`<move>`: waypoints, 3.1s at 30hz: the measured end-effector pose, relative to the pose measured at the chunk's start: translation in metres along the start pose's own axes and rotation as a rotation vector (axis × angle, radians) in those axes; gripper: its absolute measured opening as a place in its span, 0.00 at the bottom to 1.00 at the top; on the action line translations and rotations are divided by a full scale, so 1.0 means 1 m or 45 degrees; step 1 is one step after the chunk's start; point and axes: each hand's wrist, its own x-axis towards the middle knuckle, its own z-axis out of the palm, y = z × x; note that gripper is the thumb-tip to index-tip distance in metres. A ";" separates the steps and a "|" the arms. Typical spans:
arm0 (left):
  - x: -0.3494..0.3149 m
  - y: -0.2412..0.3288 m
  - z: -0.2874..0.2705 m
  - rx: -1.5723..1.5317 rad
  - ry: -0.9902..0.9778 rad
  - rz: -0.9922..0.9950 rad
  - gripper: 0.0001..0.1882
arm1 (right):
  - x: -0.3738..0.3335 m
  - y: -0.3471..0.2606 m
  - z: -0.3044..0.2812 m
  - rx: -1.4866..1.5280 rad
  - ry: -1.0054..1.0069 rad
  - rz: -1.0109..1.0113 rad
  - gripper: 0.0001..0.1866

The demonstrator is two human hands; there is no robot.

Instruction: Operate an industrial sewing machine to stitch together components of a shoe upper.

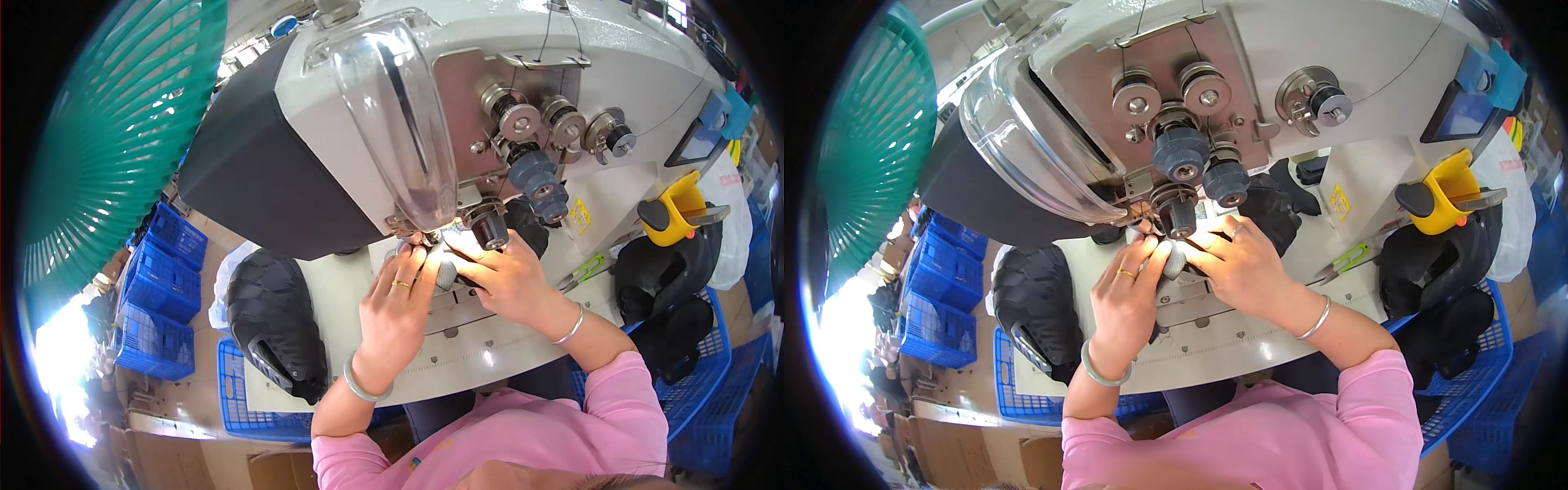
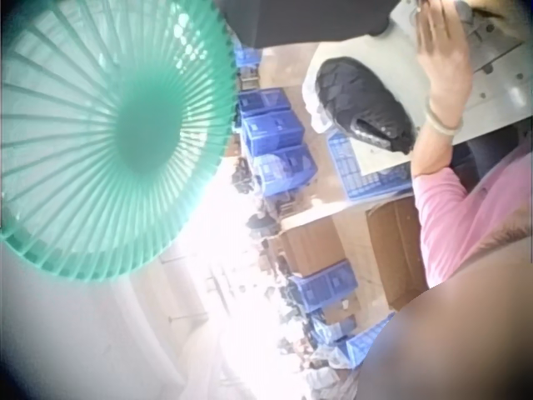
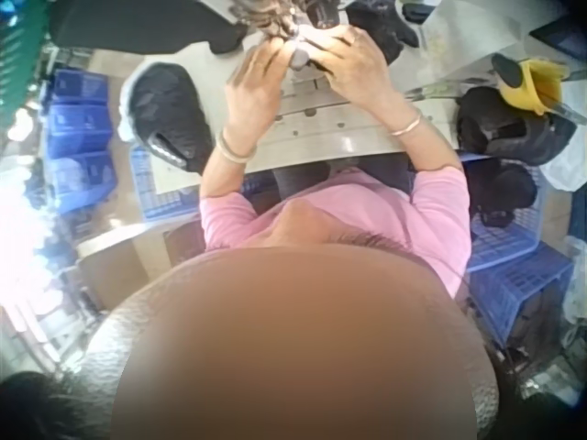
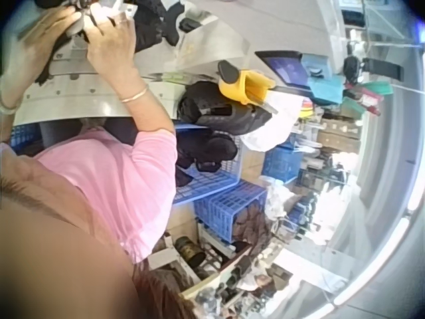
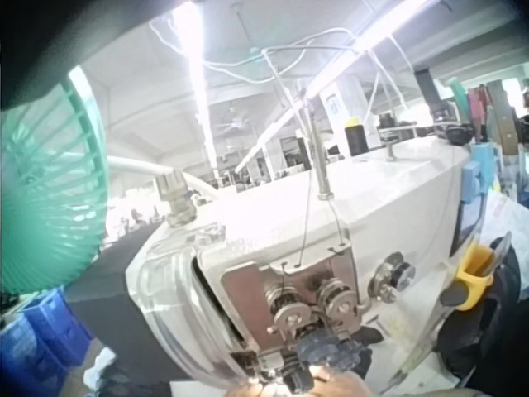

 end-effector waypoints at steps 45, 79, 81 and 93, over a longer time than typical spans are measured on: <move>-0.002 0.009 0.018 -0.033 0.312 -0.157 0.16 | -0.010 -0.019 0.006 0.096 0.041 0.048 0.21; -0.008 -0.011 0.028 -0.249 0.380 -0.101 0.16 | -0.008 -0.018 0.001 0.042 -0.252 0.400 0.24; -0.004 -0.015 0.023 -0.320 0.420 -0.075 0.12 | -0.005 -0.016 0.000 0.028 -0.292 0.382 0.24; -0.003 -0.013 0.020 -0.437 0.368 -0.178 0.11 | -0.006 -0.020 0.010 -0.029 -0.286 0.424 0.25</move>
